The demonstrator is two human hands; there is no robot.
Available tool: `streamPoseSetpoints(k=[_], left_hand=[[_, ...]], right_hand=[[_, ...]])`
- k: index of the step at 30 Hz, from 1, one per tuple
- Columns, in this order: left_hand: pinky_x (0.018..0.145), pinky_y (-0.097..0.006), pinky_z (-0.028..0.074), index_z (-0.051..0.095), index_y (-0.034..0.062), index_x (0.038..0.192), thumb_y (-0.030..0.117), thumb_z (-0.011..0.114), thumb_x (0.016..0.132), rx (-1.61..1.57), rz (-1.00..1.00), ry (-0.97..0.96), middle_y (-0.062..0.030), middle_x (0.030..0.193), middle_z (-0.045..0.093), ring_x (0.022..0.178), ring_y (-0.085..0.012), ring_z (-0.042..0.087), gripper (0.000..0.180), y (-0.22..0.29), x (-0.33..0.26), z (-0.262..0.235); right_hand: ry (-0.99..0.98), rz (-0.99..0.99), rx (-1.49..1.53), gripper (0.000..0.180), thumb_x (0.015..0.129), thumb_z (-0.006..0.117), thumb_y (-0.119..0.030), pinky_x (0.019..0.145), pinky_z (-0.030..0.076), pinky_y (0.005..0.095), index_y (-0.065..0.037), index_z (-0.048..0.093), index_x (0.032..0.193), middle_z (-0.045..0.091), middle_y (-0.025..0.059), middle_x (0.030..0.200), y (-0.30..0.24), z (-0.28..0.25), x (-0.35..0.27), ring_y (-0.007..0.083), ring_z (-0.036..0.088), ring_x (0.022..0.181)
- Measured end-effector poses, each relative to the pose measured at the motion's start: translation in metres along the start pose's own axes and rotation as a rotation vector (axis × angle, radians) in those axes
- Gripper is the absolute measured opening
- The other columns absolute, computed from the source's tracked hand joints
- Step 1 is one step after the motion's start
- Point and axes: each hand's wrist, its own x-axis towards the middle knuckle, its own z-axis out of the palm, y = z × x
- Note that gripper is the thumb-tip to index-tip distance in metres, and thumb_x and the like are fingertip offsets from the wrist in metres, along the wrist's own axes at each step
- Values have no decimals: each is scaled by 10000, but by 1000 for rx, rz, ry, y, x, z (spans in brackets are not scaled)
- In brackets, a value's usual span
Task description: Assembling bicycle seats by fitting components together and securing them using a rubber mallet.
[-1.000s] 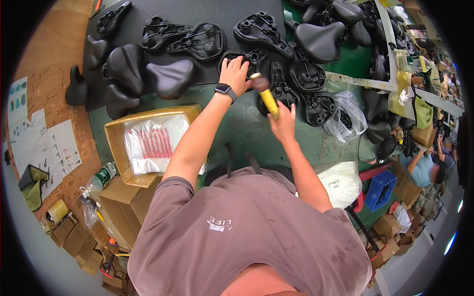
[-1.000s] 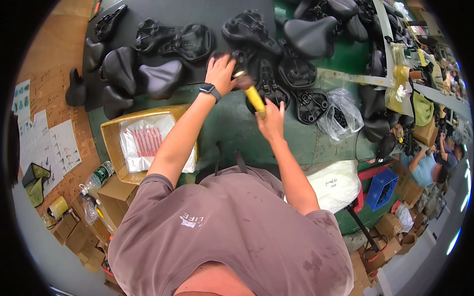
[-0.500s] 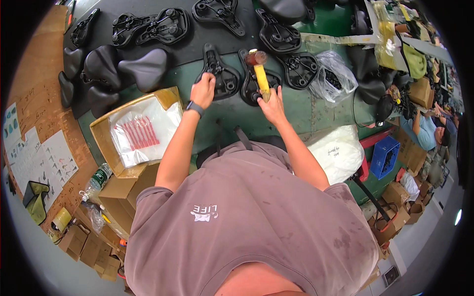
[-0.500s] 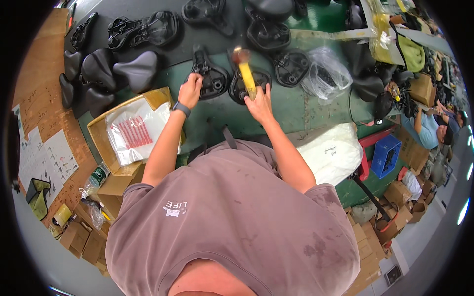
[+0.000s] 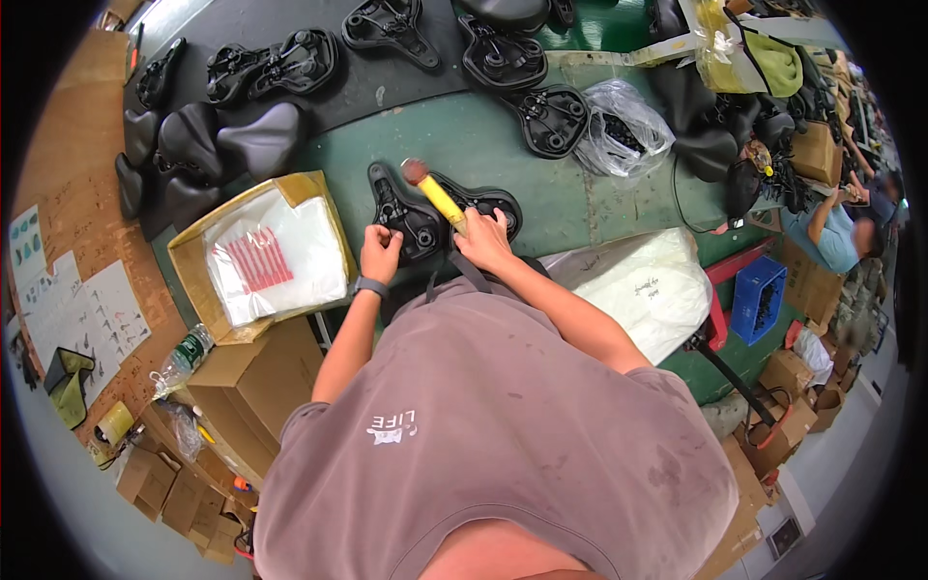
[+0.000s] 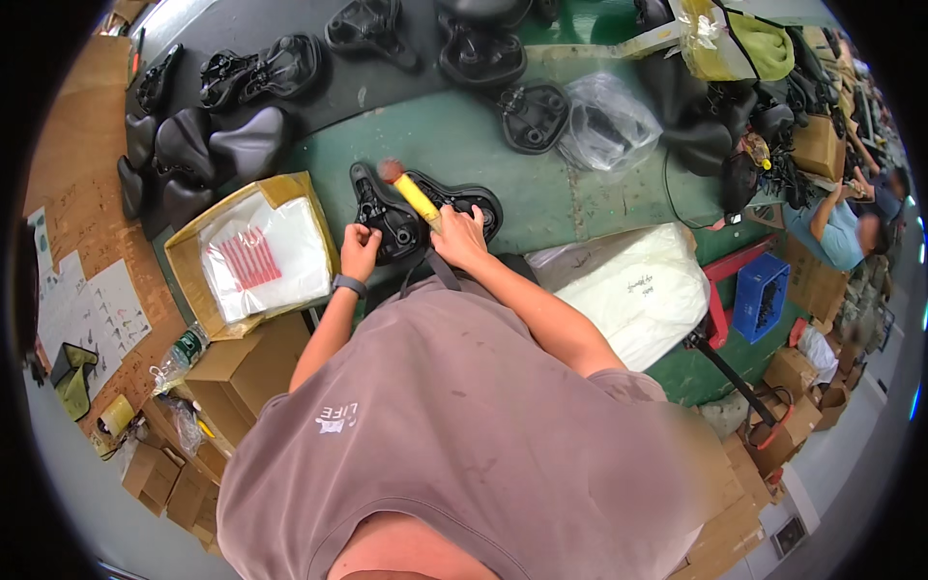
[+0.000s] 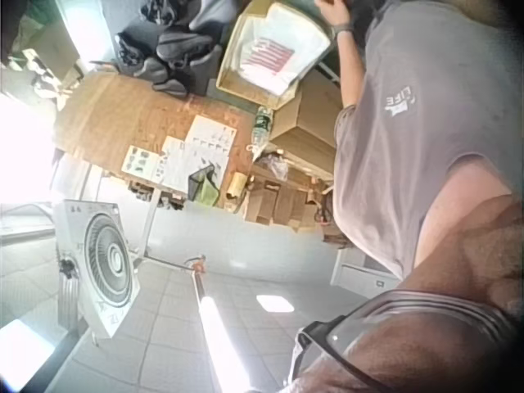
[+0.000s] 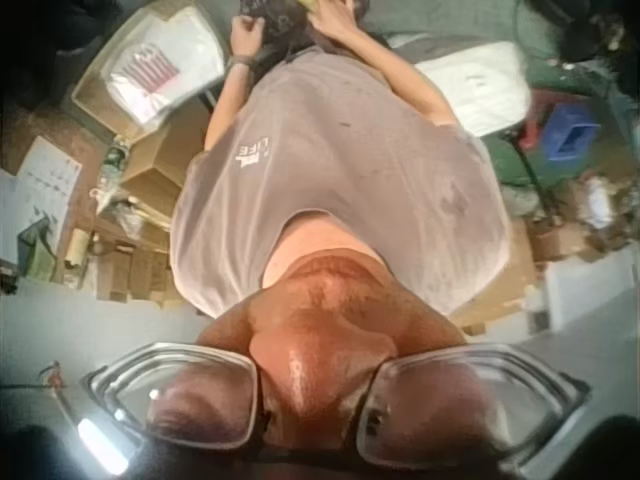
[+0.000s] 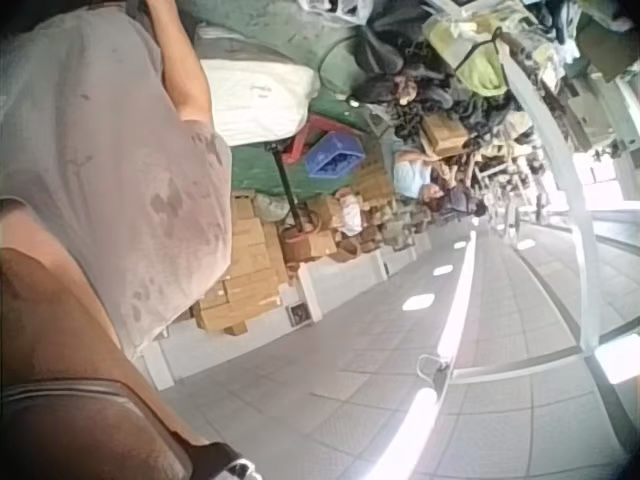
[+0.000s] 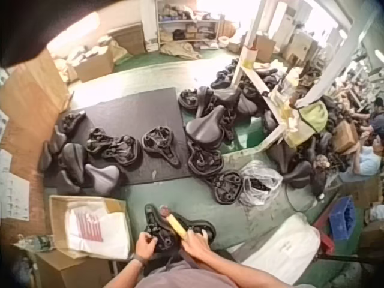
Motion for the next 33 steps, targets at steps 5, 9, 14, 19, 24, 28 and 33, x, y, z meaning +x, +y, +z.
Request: streamPoseSetpoints(k=[5,9,14,19,24,28,33], left_hand=[[750,-419,569,544,74,1062,272,904,925,128,-51,133,-84,844,705,753,-256,698,432,8,-23,5],[734,-448,582,546,78,1037,266,912,906,156,-68,42,-105,845,745,750,-301,735,431,36,-25,27],[766,-449,604,577,66,1047,327,930,880,171,67,-165,-94,860,754,791,-290,761,470,83,7,68],[767,-426,578,518,73,1047,353,977,834,137,-104,-1,-77,900,707,795,-271,700,578,82,4,64],[794,-433,617,634,5,1090,365,928,916,316,-73,-271,-151,954,800,871,-273,789,496,85,29,10],[714,-501,594,700,68,1066,159,764,1030,407,285,-29,-165,884,773,817,-410,761,117,236,111,15],[1209,-555,433,726,117,1270,201,822,945,484,826,236,-167,1430,676,1409,-388,591,349,308,244,87]], right_hand=[[148,152,381,431,936,793,-266,981,524,615,33,585,1169,770,292,1039,-22,-56,40,509,742,1068],[267,-124,488,440,968,772,-219,921,580,548,50,565,1247,756,299,1085,-114,-121,93,500,748,1067],[21,-346,742,460,932,797,-158,999,543,542,29,567,1283,706,284,1179,-193,-182,109,486,692,1111],[723,-251,161,597,797,739,10,1200,438,545,23,604,1378,631,251,1396,15,-192,123,465,580,1346],[572,7,-90,565,853,797,-103,1269,374,613,43,615,1368,670,237,1387,165,-151,99,448,592,1347],[393,-33,-83,477,833,827,-142,1223,350,687,-29,633,1253,655,174,1312,134,-127,94,405,578,1339],[300,39,337,466,936,818,-180,1112,399,617,-29,602,1320,669,196,1277,86,-62,64,420,608,1283]])
